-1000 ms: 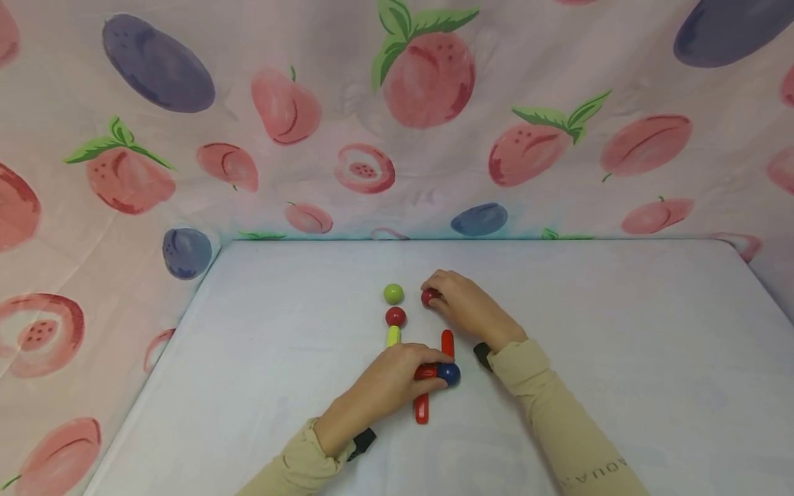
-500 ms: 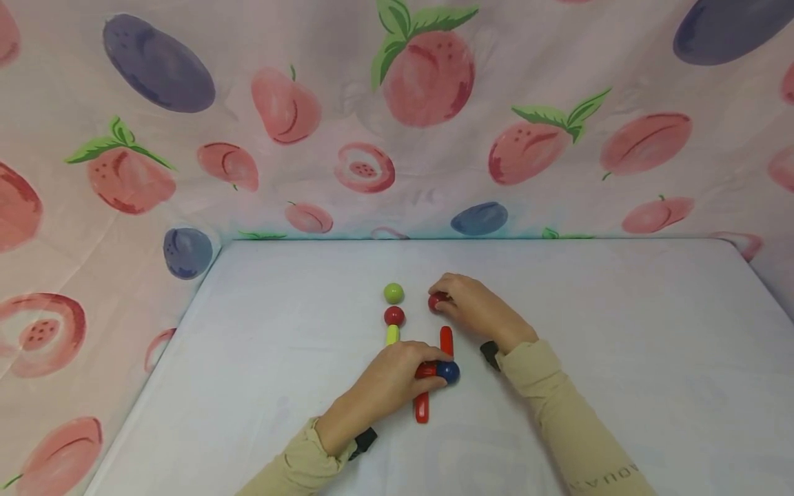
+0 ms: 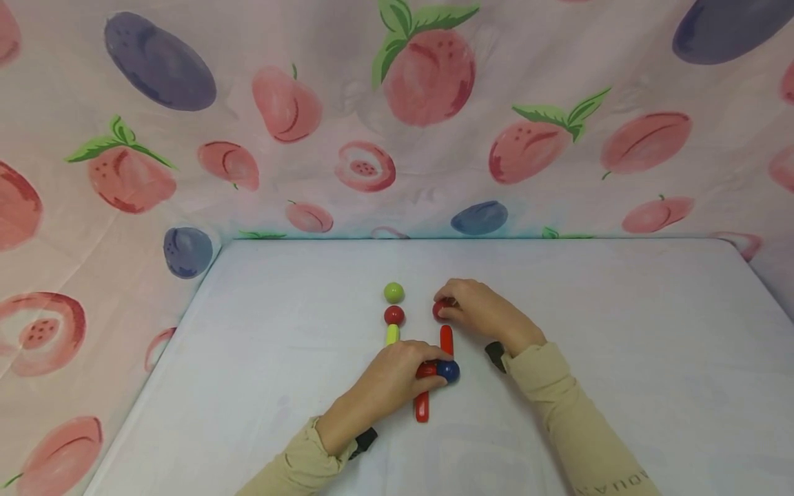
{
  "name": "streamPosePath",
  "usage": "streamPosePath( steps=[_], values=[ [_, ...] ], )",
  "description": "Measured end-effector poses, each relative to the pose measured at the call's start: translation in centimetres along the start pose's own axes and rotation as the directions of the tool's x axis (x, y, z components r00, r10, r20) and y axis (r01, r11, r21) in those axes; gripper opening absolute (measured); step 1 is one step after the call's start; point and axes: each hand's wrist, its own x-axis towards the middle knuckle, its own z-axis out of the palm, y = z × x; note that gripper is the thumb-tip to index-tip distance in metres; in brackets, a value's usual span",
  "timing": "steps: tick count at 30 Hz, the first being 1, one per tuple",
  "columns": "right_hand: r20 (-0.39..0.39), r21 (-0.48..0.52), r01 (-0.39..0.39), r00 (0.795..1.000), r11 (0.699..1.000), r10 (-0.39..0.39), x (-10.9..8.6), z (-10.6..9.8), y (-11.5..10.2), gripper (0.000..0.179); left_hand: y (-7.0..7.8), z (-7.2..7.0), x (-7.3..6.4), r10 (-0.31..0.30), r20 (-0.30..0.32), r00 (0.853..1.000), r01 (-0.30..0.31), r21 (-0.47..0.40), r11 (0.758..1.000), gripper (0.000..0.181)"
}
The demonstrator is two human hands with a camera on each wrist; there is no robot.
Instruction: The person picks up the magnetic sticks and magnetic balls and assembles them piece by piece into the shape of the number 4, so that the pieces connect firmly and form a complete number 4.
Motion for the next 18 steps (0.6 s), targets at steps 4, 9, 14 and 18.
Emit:
streamPosePath(
  steps=[4, 9, 14, 18],
  values=[
    [0.015, 0.011, -0.010, 1.000, 1.000, 0.010, -0.18, -0.06, -0.12, 0.024, 0.07, 0.00, 0.02, 0.004, -0.003, 1.000, -0.004, 0.013, 1.000, 0.032],
    [0.029, 0.020, -0.012, 1.000, 1.000, 0.012, -0.31, -0.07, -0.10, 0.021, 0.12, 0.02, 0.07, 0.007, -0.006, 1.000, -0.007, 0.032, 0.999, 0.031],
    [0.031, 0.020, -0.004, 1.000, 1.000, 0.003, -0.31, -0.05, -0.10, 0.020, 0.10, 0.05, 0.08, 0.001, -0.011, 1.000, -0.001, 0.040, 0.999, 0.031],
    [0.029, 0.018, -0.007, 1.000, 1.000, 0.007, -0.30, -0.12, -0.23, 0.022, 0.14, -0.08, 0.08, -0.010, -0.010, 1.000, 0.010, 0.024, 1.000, 0.029]
  ],
)
